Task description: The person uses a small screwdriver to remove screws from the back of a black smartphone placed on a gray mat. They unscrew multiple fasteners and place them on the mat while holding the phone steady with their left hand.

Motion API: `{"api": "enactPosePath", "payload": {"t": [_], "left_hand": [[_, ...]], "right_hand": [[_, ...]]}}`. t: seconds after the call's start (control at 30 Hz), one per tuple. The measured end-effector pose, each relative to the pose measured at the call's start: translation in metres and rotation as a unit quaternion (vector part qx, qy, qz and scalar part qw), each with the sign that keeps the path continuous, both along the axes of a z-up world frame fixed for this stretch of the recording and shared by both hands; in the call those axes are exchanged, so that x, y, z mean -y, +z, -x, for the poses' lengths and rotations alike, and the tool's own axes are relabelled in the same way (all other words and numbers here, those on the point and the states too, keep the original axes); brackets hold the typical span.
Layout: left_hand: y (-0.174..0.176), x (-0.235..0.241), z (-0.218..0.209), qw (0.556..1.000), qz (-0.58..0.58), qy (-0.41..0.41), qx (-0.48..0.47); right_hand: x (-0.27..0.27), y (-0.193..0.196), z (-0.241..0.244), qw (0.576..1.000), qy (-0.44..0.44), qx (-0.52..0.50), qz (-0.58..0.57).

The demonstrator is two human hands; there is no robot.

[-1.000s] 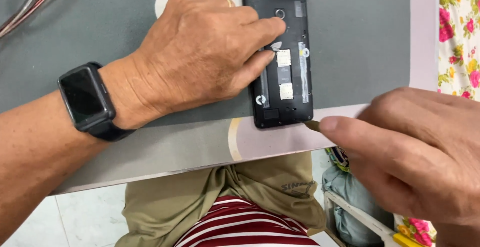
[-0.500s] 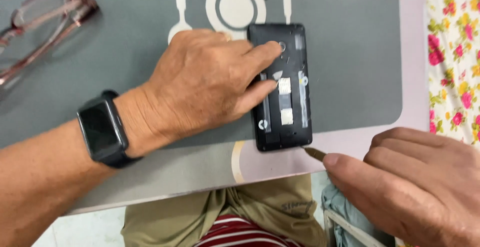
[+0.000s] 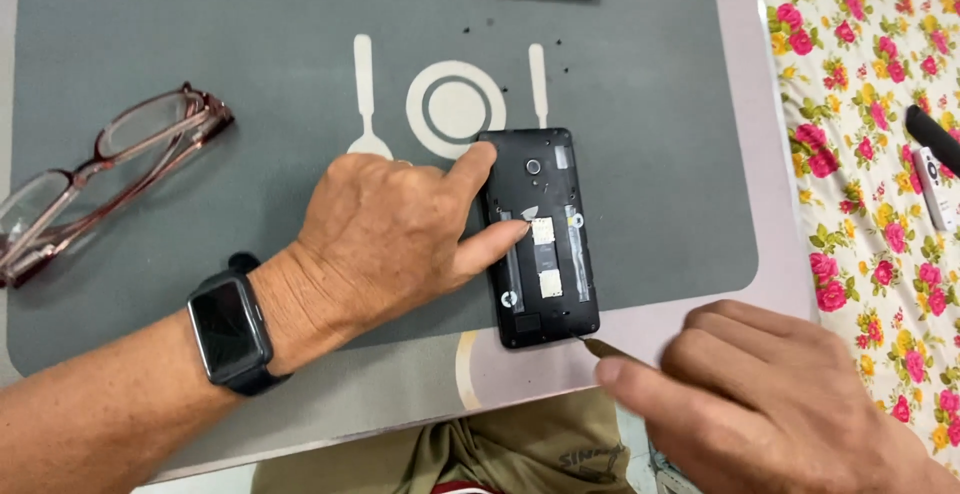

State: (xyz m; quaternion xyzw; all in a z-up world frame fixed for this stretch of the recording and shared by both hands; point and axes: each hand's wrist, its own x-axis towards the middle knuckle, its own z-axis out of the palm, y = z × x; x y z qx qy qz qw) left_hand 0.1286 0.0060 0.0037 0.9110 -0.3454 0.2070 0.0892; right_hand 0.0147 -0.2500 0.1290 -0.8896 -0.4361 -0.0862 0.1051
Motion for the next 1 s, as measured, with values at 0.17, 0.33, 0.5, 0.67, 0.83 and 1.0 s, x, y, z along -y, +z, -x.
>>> {"api": "enactPosePath", "payload": {"t": [0.17, 0.33, 0.5, 0.67, 0.83, 1.0], "left_hand": [[0.001, -0.001, 0.003, 0.999, 0.037, -0.012, 0.01], [0.019, 0.002, 0.001, 0.993, 0.061, -0.078, 0.059], [0.026, 0.004, 0.009, 0.988, 0.08, -0.11, 0.076], [0.025, 0.005, 0.013, 0.986, 0.108, -0.113, 0.055], [0.029, 0.003, 0.011, 0.983, 0.122, -0.121, 0.065], [0.023, 0.004, 0.005, 0.958, 0.149, -0.245, 0.015]], "right_hand": [[0.006, -0.002, 0.002, 1.0, 0.005, -0.012, 0.024], [0.001, -0.002, -0.004, 0.999, 0.02, 0.039, -0.004], [0.014, -0.005, -0.004, 0.999, 0.042, -0.014, 0.015], [0.016, -0.019, 0.0, 0.999, -0.006, 0.034, 0.001], [0.018, -0.02, -0.004, 0.997, 0.029, 0.074, 0.021], [0.007, 0.001, -0.006, 0.997, 0.041, -0.028, 0.062]]}}
